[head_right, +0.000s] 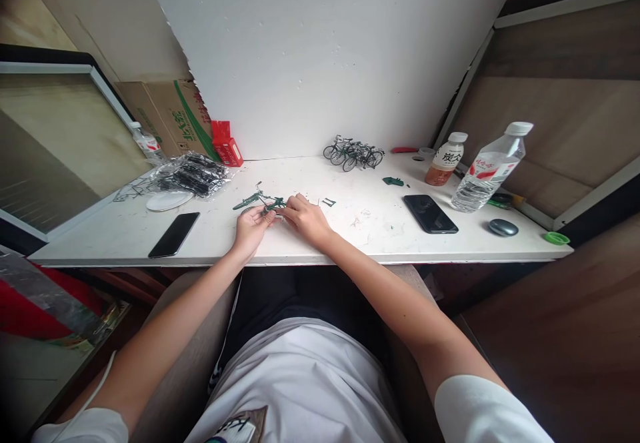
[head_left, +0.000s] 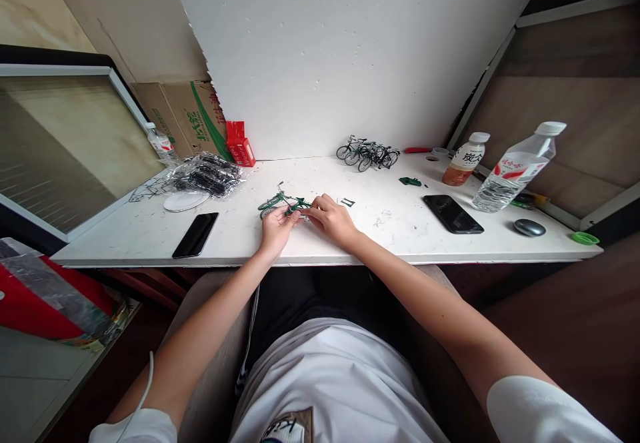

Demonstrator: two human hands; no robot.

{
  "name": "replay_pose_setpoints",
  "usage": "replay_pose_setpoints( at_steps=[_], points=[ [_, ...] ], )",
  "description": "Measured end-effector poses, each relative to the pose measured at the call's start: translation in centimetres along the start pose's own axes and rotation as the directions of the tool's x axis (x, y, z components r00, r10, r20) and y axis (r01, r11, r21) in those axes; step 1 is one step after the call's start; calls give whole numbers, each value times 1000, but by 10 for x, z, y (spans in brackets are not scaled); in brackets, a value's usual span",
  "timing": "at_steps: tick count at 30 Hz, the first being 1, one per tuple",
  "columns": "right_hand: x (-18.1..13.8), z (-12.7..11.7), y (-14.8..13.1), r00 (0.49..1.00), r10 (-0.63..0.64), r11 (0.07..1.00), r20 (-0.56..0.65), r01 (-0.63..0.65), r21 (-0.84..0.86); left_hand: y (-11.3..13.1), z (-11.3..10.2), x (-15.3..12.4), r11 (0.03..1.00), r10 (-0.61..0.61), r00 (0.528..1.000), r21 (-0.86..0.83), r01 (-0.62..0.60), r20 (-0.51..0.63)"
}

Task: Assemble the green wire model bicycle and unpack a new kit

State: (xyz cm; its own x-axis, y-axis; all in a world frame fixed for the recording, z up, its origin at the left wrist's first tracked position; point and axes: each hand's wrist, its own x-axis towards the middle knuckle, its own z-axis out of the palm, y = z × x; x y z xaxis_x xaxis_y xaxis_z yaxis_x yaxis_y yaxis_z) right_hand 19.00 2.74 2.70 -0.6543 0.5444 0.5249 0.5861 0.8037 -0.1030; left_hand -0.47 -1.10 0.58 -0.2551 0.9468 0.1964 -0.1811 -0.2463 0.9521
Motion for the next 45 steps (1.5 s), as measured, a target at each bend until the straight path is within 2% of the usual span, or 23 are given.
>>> replay_pose_setpoints(
  at_steps=[7, 17, 22, 27, 37, 45],
  points=[
    [2, 4, -2, 999, -39, 997, -39, 36, -62, 0, 0, 0, 1000, 11, 1000, -5, -10, 11],
    [1, 7, -4, 989, -55, 986, -139, 32, -166, -11, -4, 6, 996, 75, 996, -53, -77, -43],
    [-1, 5, -7, 989, -68, 964, -134, 31, -263, -11, -3, 6, 991, 111, 993, -70, -114, -48],
    [-1, 4, -8, 995, -57, 947, -78, 29, -321, -9, -2, 4, 988, 131, 990, -76, -135, -56],
    [-3, 0, -11, 998, 30, 958, 48, -15, -286, -7, 0, 3, 994, 78, 996, -76, -81, -48],
    [-4, 1, -10, 994, 92, 986, 60, -83, -145, -6, 0, 1, 993, 70, 995, -87, -77, -77]
  ],
)
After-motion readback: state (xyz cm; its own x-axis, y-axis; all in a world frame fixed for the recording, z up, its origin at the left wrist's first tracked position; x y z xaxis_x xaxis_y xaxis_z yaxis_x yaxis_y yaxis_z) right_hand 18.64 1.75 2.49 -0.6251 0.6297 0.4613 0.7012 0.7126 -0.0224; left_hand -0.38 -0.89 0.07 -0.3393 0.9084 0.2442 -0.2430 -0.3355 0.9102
